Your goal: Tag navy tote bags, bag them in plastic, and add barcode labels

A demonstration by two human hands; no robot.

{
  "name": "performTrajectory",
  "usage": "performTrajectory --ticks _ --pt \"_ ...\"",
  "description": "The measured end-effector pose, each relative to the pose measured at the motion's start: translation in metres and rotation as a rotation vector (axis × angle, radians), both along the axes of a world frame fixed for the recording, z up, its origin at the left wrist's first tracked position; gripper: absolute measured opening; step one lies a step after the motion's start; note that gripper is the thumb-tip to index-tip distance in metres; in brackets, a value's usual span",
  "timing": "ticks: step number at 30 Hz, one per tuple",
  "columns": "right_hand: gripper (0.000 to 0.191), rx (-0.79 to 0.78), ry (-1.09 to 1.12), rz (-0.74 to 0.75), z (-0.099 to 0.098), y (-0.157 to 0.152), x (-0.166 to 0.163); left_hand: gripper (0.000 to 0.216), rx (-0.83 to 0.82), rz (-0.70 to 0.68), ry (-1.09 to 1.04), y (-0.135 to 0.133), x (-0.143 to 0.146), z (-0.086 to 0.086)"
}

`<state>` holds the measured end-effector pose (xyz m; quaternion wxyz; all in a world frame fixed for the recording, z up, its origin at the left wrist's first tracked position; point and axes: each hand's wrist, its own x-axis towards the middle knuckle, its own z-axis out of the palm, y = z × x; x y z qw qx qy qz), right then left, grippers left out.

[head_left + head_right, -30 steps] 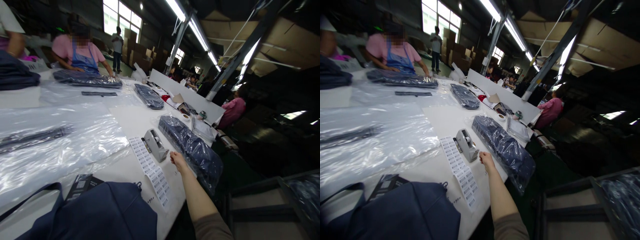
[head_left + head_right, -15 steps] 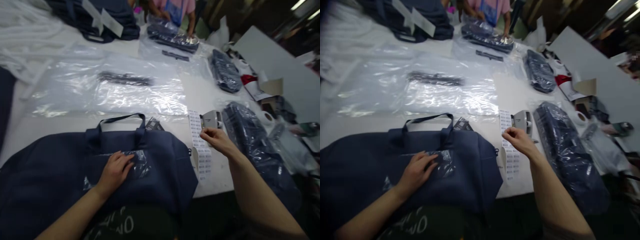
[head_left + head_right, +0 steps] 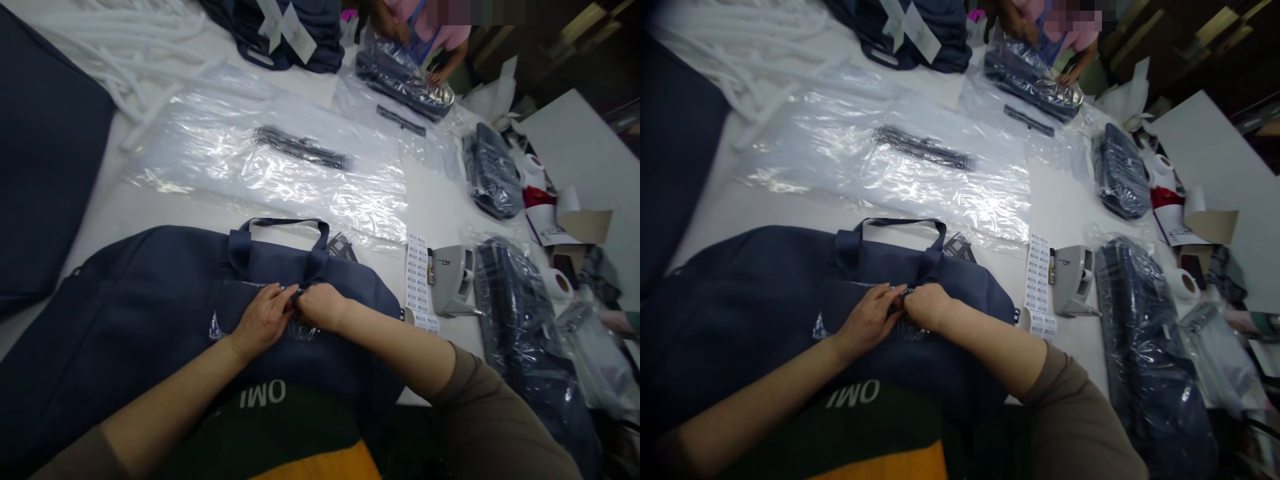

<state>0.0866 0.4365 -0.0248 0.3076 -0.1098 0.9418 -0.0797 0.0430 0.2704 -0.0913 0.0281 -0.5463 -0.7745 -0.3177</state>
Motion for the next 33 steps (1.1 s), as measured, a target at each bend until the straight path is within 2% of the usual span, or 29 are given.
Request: performTrajectory --ticks 3,7,11,13,16,18,20,21,23,26,28,30,33 --pt "0.042 0.073 0.025 -0.145 0.005 0.016 -0.003 0.053 -0.009 -0.006 -0.043 0.0 0.001 0.0" --pt "0.04 0.135 0.079 -0.341 0.014 0.034 0.003 0.052 -0.009 -0.017 -0.082 -0.001 -0.001 0.0" --pt "0.041 -0.03 0.13 -0.536 0.002 0.027 0.018 0.045 -0.041 -0.042 -0.149 -0.001 -0.004 0.003" --pt "0.038 -0.098 0.14 -0.595 -0.006 0.022 0.024 0.048 -0.079 -0.049 -0.173 0.0 -0.003 0.006" --pt "0.03 -0.167 0.199 -0.684 -0.007 0.028 0.034 0.055 -0.127 -0.096 -0.055 -0.001 0.0 0.016" --pt "0.024 -0.263 0.358 -0.82 -0.001 0.04 0.045 0.05 -0.09 -0.11 -0.007 -0.006 -0.003 0.029" --pt "0.019 -0.316 0.611 -0.927 0.006 0.053 0.058 0.039 0.018 -0.043 -0.005 -0.016 -0.016 0.044" --pt "0.018 -0.299 0.73 -0.923 0.008 0.059 0.063 0.035 0.064 0.01 0.017 -0.022 -0.027 0.051" --pt "0.03 -0.199 0.853 -0.763 0.007 0.065 0.07 0.032 0.041 0.057 0.117 -0.033 -0.053 0.061" --pt "0.049 -0.069 0.805 -0.399 -0.005 0.062 0.059 0.028 -0.23 -0.091 0.256 -0.041 -0.097 0.06" --pt "0.041 -0.048 0.735 -0.249 -0.014 0.06 0.04 0.018 -0.384 -0.199 0.28 -0.036 -0.123 0.055" --pt "0.024 -0.103 0.672 -0.227 -0.018 0.064 0.018 0.023 -0.45 -0.231 0.237 -0.025 -0.145 0.053" --pt "0.014 -0.27 0.634 -0.356 -0.012 0.076 -0.008 0.034 -0.437 -0.185 -0.002 -0.008 -0.171 0.065"
